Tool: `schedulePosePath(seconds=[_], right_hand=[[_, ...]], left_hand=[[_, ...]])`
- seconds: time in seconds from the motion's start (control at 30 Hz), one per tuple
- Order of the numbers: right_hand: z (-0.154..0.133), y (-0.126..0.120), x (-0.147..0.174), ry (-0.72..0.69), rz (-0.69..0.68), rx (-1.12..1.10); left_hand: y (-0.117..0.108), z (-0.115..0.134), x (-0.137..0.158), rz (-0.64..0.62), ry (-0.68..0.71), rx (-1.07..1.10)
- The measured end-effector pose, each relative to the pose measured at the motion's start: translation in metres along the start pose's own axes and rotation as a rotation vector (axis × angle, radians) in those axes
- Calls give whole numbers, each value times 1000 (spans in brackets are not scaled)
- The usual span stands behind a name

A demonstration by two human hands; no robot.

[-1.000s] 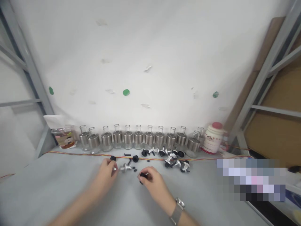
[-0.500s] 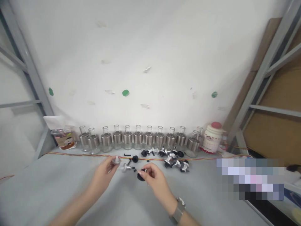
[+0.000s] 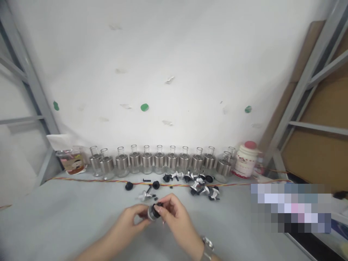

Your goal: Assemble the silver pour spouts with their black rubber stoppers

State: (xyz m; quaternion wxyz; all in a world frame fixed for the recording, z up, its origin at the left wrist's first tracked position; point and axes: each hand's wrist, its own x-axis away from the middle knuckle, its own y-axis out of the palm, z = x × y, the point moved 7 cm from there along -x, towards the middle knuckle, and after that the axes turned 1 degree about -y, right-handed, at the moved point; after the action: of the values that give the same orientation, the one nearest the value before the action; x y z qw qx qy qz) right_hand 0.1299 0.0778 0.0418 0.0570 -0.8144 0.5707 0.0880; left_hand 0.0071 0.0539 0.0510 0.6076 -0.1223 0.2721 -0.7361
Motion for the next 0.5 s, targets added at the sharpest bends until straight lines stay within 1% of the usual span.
schedulePosePath(seconds=[0.07,0.13,0.27,0.37,0.43,0.5], right_hand=[[-1,2,3,-6,-24,47],[-1,2,5,-14,-34,75],[-1,-2,1,-17,6,36],[-1,-5,-4,-12,21,-36],[0,-6,-7,8,-4,-82],[3,-5,-9,48,-44,-127]], left_hand=[[0,3,1,-12,9,-50],[1,7,3,-25,30,-57],[3,11,6,-64,76,-72],[5,8,5,-67,100,-242],[6,5,5,-71,134,-389],[5,4,5,-68,177,-487]])
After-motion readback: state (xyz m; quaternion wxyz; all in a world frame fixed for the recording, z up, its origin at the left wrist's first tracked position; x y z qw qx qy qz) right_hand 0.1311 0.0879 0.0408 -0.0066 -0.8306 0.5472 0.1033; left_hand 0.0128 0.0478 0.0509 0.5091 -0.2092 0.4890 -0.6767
